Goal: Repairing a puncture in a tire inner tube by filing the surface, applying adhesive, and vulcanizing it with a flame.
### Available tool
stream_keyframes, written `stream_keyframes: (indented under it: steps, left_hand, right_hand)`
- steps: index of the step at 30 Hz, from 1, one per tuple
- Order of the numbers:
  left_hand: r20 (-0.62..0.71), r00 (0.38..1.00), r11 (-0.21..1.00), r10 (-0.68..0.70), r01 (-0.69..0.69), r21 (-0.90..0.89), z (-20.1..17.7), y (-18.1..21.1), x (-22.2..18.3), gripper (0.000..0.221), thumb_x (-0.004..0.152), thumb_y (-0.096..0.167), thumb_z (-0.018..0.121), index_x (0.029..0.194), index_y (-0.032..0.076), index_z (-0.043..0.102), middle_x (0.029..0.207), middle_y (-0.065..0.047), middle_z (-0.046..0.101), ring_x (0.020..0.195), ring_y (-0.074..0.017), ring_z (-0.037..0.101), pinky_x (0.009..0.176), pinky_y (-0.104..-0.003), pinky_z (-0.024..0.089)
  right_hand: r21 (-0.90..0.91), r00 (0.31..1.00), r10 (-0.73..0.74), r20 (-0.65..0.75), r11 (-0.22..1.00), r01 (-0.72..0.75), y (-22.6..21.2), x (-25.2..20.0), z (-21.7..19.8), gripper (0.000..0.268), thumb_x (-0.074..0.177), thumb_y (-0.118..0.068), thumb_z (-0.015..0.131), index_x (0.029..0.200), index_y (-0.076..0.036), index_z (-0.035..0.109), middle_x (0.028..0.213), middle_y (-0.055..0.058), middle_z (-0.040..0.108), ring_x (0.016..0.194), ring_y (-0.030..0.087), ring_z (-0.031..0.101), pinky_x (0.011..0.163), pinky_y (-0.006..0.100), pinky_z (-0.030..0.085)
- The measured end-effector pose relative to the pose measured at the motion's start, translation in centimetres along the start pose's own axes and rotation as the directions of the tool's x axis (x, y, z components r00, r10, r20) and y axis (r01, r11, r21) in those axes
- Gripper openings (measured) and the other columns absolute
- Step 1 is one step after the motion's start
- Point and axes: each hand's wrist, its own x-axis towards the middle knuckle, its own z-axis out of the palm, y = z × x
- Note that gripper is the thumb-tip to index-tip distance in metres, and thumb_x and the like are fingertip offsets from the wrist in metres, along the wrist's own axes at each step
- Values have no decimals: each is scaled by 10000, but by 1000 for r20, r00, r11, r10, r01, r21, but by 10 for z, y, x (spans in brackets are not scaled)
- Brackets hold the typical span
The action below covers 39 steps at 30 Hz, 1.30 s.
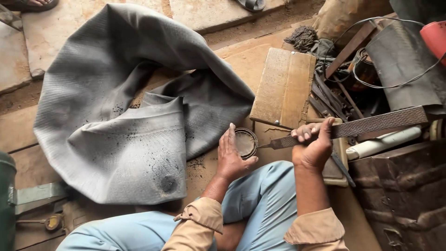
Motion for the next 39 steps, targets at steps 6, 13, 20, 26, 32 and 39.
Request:
stream_keyframes:
  steps: [6, 13, 20, 26, 32, 39]
  left_hand:
    - [-9, 1000, 1000, -2, 2, -2, 8, -7, 1, 1341, 634, 309, 921, 1615, 130, 24, 1614, -162, 261, 1501, -325, 227, 1241, -429, 208]
    - [-31, 1000, 1000, -6, 5, -16, 9, -3, 0, 1333, 655, 311, 909, 1624, 82, 23, 1619, -198, 242, 1502, -349, 223, 1236, -416, 228]
    - [-183, 972, 989, 146, -139, 51, 54, -52, 15, 1423, 624, 407, 949, 1634, -13, 39, 1696, -235, 149, 1538, -400, 183, 1266, -439, 193]
    - [-141, 989, 999, 42, -44, -12, 52, -44, 12, 1491, 595, 450, 944, 1679, 31, 9, 1676, -198, 218, 1531, -379, 199, 1268, -440, 191]
    - [-146, 989, 999, 22, -28, -36, 54, -42, 19, 1436, 685, 547, 896, 1709, 56, 16, 1694, -157, 241, 1534, -365, 209, 1263, -468, 179]
    - [-152, 982, 993, -112, 114, 7, 49, -7, 27, 1306, 757, 510, 876, 1660, 44, 56, 1635, -135, 215, 1477, -353, 204, 1224, -485, 168]
  right_hand:
    - [-39, 995, -75, -58, 997, 73, 7, -11, 16, 464, 1054, -506, 568, 780, -149, 457, 643, -7, 403, 588, 141, 411, 639, 351, 435]
    - [-287, 956, -280, 90, 912, 294, 29, -38, 39, 433, 1115, -417, 560, 817, -118, 469, 706, -7, 453, 626, 118, 454, 631, 314, 450]
    - [20, 994, -85, -68, 996, 86, 56, 39, -52, 555, 1177, -571, 492, 824, -158, 379, 703, -31, 360, 581, 113, 370, 581, 299, 409]
    - [86, 978, -73, -197, 992, 92, 72, 71, -145, 476, 1143, -563, 460, 917, -146, 416, 700, 5, 404, 584, 155, 401, 653, 416, 513]
    - [-80, 972, -192, -133, 980, 183, 94, 76, -183, 428, 1173, -519, 439, 1134, -92, 442, 857, 170, 623, 779, 296, 655, 851, 545, 613]
    - [-385, 997, 81, -5, 920, -77, 68, 83, -179, 525, 1159, -493, 450, 1334, -3, 375, 1231, 318, 563, 1092, 439, 635, 948, 569, 540]
